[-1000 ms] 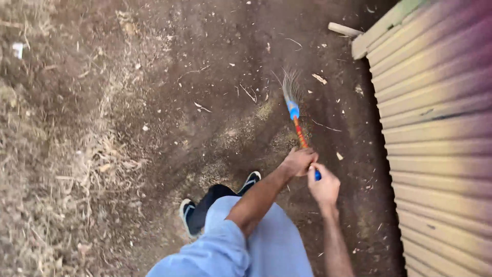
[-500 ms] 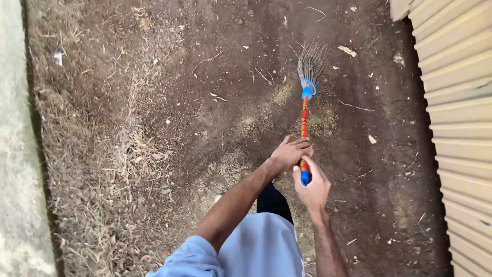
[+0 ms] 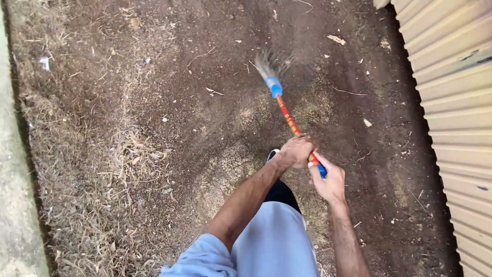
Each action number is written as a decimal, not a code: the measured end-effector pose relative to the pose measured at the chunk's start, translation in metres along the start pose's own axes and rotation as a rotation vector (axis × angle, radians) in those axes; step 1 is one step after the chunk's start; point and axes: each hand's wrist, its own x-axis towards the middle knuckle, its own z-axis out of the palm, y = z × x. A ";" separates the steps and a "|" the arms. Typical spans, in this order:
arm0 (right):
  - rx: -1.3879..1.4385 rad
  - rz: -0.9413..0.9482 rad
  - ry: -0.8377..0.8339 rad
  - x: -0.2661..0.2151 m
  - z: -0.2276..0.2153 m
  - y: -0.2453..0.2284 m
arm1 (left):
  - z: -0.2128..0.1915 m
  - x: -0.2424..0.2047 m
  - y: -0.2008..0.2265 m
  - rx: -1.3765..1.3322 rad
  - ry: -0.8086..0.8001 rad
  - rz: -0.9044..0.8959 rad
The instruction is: Sweeping dirt and debris from the ground using a hand rake next to a corrugated metal wall.
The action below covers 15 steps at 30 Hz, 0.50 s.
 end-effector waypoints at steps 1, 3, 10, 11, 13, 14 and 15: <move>-0.001 -0.011 -0.004 -0.006 0.011 0.008 | 0.002 -0.020 -0.005 0.006 0.009 -0.003; 0.004 -0.110 -0.135 -0.022 0.034 0.027 | 0.009 -0.065 -0.013 0.016 0.029 -0.076; -0.080 -0.360 -0.301 -0.098 0.121 0.038 | 0.007 -0.215 -0.021 0.148 0.161 -0.190; -0.064 -0.385 -0.332 -0.105 0.134 0.047 | -0.001 -0.234 -0.015 0.180 0.136 -0.229; -0.058 -0.420 -0.372 -0.122 0.154 0.059 | -0.002 -0.270 -0.010 0.209 0.124 -0.278; -0.030 -0.405 -0.425 -0.130 0.163 0.060 | 0.002 -0.286 -0.014 0.171 0.094 -0.356; -0.003 -0.389 -0.478 -0.137 0.172 0.061 | 0.006 -0.301 -0.018 0.132 0.064 -0.433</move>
